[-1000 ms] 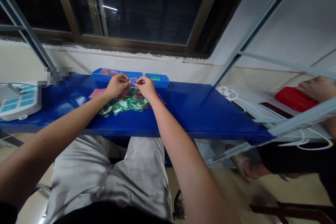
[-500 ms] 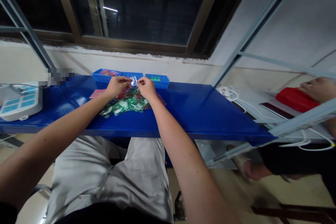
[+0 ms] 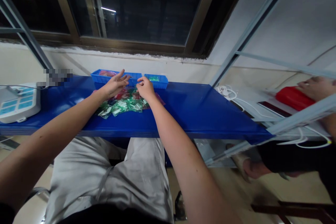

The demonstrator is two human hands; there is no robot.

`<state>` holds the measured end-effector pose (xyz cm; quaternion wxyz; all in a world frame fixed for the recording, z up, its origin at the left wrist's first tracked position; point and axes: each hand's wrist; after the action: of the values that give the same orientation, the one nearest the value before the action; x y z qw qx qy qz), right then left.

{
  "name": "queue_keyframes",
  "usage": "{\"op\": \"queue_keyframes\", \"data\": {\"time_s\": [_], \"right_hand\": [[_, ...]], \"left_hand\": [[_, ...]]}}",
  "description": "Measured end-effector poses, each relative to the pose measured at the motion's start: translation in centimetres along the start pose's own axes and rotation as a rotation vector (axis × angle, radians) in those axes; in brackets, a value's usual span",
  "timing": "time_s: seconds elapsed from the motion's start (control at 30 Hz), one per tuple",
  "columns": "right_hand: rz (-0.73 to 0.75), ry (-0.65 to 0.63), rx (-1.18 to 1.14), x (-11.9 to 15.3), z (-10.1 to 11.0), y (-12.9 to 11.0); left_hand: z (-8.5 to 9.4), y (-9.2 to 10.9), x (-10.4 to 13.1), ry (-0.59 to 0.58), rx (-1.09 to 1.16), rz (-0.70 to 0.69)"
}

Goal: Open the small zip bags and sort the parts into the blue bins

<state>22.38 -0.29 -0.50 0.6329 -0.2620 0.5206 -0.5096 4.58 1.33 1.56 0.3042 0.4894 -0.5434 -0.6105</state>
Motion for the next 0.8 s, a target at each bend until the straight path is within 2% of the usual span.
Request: {"op": "queue_keyframes", "data": {"time_s": [0.23, 0.3, 0.37, 0.5, 0.6, 0.67, 0.8], "right_hand": [[0.01, 0.003, 0.013, -0.2, 0.0, 0.5], [0.012, 0.008, 0.0, -0.3, -0.1, 0.7], [0.016, 0.016, -0.004, -0.4, -0.1, 0.8], [0.038, 0.102, 0.065, -0.6, 0.3, 0.8], [0.093, 0.191, 0.199, -0.5, 0.9, 0.4], [0.128, 0.168, 0.293, -0.4, 1.2, 0.2], [0.152, -0.023, 0.434, -0.2, 1.1, 0.7]], "left_hand": [[-0.3, 0.0, -0.1, 0.045, -0.034, -0.017], [-0.2, -0.3, 0.0, 0.07, -0.134, -0.03], [-0.1, -0.6, 0.3, 0.071, -0.345, -0.069], [-0.2, -0.4, 1.0, -0.108, -0.825, -0.212], [-0.7, -0.2, 1.4, -0.22, -0.976, -0.324], [-1.0, -0.4, 1.4, -0.248, -1.014, -0.379], [-1.1, -0.8, 1.1, -0.244, -0.958, -0.397]]}}
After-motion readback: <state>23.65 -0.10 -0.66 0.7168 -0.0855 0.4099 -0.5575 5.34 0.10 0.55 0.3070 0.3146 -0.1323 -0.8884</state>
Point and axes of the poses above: each hand's wrist, its own x-axis away from the middle knuckle, its own z-axis out of the back of the hand, y = z × x, and after that the axes turned 3 degrees about x, right-handed
